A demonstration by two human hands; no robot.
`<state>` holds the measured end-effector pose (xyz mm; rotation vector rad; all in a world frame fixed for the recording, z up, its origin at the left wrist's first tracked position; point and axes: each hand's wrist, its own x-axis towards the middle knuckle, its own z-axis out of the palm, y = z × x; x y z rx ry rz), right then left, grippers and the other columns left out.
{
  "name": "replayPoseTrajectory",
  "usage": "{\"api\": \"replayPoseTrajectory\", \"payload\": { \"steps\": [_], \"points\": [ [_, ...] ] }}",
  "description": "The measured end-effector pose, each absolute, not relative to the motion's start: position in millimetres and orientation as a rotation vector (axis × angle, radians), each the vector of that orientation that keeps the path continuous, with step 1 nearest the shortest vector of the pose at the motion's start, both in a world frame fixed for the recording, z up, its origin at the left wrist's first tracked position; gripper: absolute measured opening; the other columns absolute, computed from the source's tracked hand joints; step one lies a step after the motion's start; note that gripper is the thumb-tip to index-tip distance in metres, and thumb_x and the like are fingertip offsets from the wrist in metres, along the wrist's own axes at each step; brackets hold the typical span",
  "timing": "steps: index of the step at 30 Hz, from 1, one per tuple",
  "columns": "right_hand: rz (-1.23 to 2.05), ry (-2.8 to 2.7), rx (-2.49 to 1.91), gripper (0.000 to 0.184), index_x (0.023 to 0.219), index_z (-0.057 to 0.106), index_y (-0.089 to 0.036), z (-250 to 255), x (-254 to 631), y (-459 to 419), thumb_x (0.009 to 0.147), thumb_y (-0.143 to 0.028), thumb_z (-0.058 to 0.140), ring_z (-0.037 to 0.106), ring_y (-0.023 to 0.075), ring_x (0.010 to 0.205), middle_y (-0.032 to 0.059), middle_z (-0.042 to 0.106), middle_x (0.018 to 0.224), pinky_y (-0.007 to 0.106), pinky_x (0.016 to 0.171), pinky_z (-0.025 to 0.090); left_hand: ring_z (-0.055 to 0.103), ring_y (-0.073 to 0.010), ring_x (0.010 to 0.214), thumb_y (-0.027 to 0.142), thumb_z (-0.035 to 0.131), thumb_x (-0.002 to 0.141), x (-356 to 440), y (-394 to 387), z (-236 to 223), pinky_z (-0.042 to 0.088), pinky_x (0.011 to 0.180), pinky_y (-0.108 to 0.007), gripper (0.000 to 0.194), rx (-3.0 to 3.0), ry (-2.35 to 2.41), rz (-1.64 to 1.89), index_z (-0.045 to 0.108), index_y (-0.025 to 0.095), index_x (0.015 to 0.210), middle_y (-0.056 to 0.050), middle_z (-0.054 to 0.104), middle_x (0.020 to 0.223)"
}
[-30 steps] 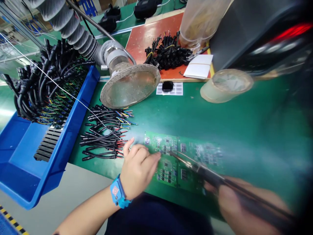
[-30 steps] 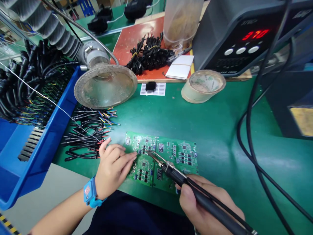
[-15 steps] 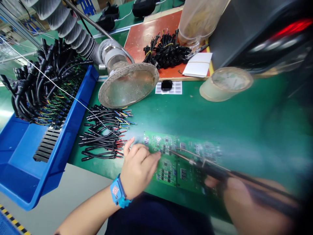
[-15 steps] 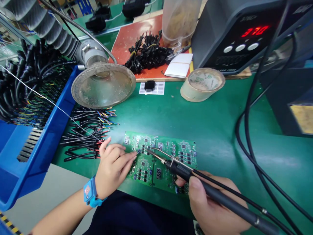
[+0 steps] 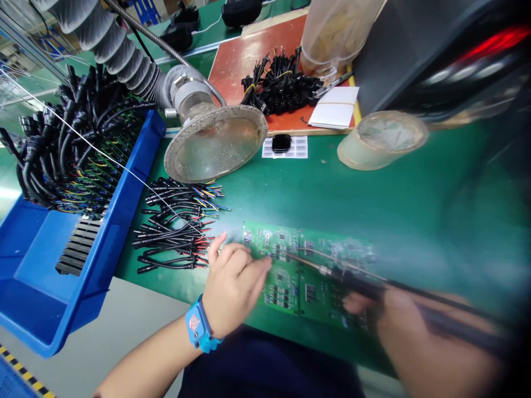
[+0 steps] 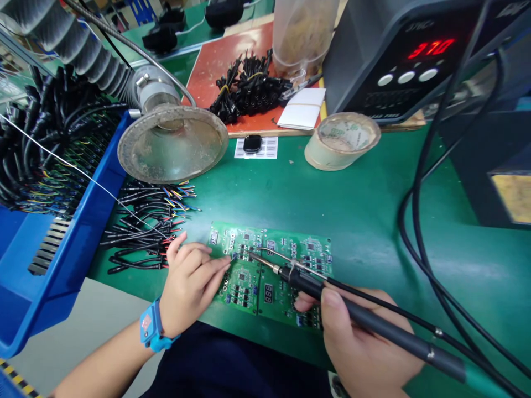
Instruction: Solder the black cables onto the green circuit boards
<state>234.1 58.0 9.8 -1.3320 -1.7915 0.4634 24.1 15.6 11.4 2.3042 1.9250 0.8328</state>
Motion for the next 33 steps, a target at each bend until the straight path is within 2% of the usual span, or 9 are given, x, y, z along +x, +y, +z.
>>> {"api": "replayPoseTrajectory", "payload": {
  "steps": [5, 12, 20, 24, 29, 33],
  "points": [
    [0.482, -1.799, -1.346, 0.025, 0.056, 0.056, -0.023, 3, 240, 56, 0.064, 0.001, 0.058, 0.049, 0.0117, 0.04, -0.0071, 0.056, 0.049, 0.028, 0.054, 0.051, 0.053, -0.015, 0.08, 0.017, 0.053, 0.082, 24, 15, 12, 0.024, 0.1, -0.048, 0.014, 2.306, 1.914, 0.838, 0.064, 0.021, 0.09, 0.002, 0.053, 0.063],
    [0.488, -1.788, -1.318, 0.027, 0.055, 0.056, -0.023, 15, 229, 62, 0.07, -0.001, 0.051, 0.05, 0.0111, 0.04, -0.006, 0.055, 0.047, 0.024, 0.047, 0.048, 0.053, -0.0152, 0.081, 0.017, 0.054, 0.082, 23, 15, 12, 0.025, 0.1, -0.047, 0.014, 2.302, 1.918, 0.84, 0.063, 0.022, 0.091, 0.002, 0.054, 0.064],
    [0.582, -1.611, -1.389, 0.026, 0.057, 0.057, -0.025, 1, 237, 54, 0.069, -0.003, 0.054, 0.052, 0.0132, 0.042, -0.0076, 0.056, 0.05, 0.031, 0.058, 0.05, 0.053, -0.0149, 0.08, 0.017, 0.054, 0.082, 24, 17, 10, 0.024, 0.1, -0.047, 0.013, 2.3, 1.912, 0.846, 0.064, 0.021, 0.089, 0.002, 0.054, 0.064],
    [0.587, -1.642, -1.391, 0.027, 0.063, 0.058, -0.027, 3, 236, 55, 0.072, -0.003, 0.05, 0.048, 0.0114, 0.039, -0.0087, 0.058, 0.053, 0.031, 0.059, 0.05, 0.053, -0.0149, 0.08, 0.017, 0.054, 0.082, 25, 18, 10, 0.024, 0.099, -0.047, 0.013, 2.306, 1.911, 0.849, 0.064, 0.021, 0.089, 0.002, 0.054, 0.064],
    [0.513, -1.799, -1.335, 0.026, 0.066, 0.053, -0.026, 11, 231, 59, 0.072, -0.001, 0.049, 0.055, 0.0122, 0.048, -0.0071, 0.058, 0.053, 0.026, 0.054, 0.05, 0.052, -0.0153, 0.081, 0.017, 0.053, 0.082, 26, 19, 10, 0.024, 0.099, -0.048, 0.014, 2.319, 1.901, 0.828, 0.063, 0.021, 0.091, 0.002, 0.054, 0.065],
    [0.47, -1.856, -1.321, 0.027, 0.064, 0.052, -0.027, 14, 230, 59, 0.073, -0.001, 0.049, 0.051, 0.0117, 0.043, -0.0065, 0.057, 0.052, 0.025, 0.049, 0.048, 0.052, -0.0155, 0.081, 0.017, 0.053, 0.082, 26, 21, 8, 0.025, 0.099, -0.047, 0.014, 2.34, 1.902, 0.81, 0.063, 0.021, 0.09, 0.002, 0.053, 0.065]
  ]
}}
